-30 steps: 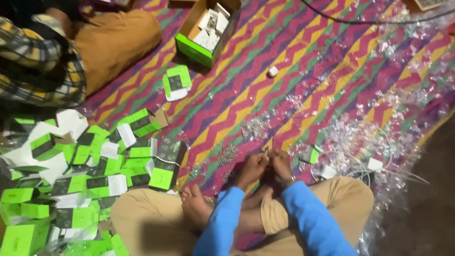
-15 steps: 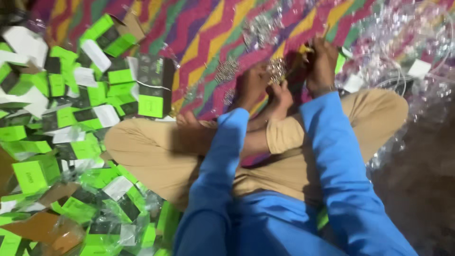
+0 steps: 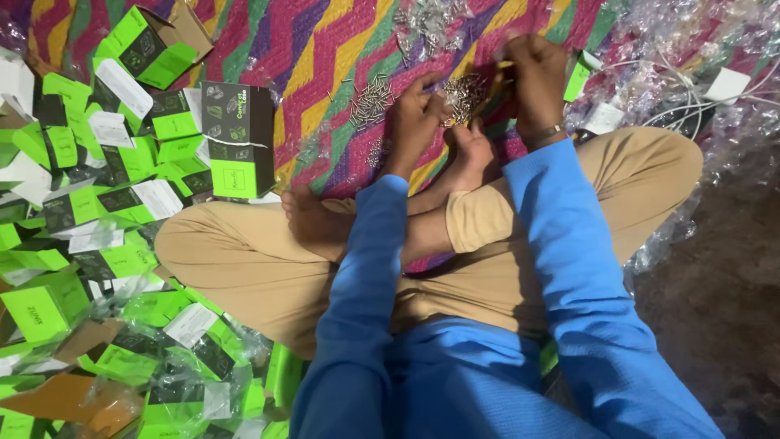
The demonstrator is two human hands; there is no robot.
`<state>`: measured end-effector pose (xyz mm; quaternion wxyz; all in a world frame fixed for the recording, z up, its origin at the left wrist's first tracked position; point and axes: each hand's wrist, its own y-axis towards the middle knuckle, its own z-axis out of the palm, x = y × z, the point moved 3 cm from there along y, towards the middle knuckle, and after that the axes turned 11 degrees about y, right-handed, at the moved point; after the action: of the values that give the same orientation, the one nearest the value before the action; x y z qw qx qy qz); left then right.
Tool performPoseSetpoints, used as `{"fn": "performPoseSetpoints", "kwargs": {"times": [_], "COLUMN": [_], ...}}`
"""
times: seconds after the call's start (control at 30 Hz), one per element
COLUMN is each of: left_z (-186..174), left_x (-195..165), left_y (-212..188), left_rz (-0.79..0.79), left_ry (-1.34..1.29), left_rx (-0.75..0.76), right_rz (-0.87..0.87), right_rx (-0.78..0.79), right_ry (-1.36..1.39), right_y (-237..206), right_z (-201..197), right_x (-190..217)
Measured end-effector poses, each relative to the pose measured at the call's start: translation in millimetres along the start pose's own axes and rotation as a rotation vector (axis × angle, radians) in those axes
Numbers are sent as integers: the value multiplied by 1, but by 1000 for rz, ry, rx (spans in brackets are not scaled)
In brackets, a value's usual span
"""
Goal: The person sits cross-legged on a mat and repeatedly picks up small metal pins and clear plastic bags, inserting the pins into the bags one by one. The person handles the components by hand without visible tools, surrounded by green product boxes and bubble wrap.
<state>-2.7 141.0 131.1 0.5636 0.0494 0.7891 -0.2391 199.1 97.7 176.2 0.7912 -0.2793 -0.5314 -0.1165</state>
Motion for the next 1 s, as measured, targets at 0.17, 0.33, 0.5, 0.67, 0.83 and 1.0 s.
{"fn": "performPoseSetpoints", "kwargs": {"times": [0.17,0.33,0.5,0.67,0.83,1.0], "left_z": [0,2,6,0,-21,-20], "left_x": [1,-1,-5,-14,-23,-25], "left_y": [3,4,5,0,0,25], "left_rz": [-6,-18,-10,-2,134,234], "left_ry": [-176,-333,-259,-71,160,434], "left_rx": [80,88,117,-32,-299,-398], "right_rz": [-142,-93,-88,-111,65,41], "right_rx": [260,400,412,323,13,491], "right_ry": [-613,-579,-732,-783,324,1088], "right_y": [-8,-14,-8,1,9,-4], "right_z": [23,27,14,2,-79,-53], "right_x": [-2,-8,-19,-18,24,80]}}
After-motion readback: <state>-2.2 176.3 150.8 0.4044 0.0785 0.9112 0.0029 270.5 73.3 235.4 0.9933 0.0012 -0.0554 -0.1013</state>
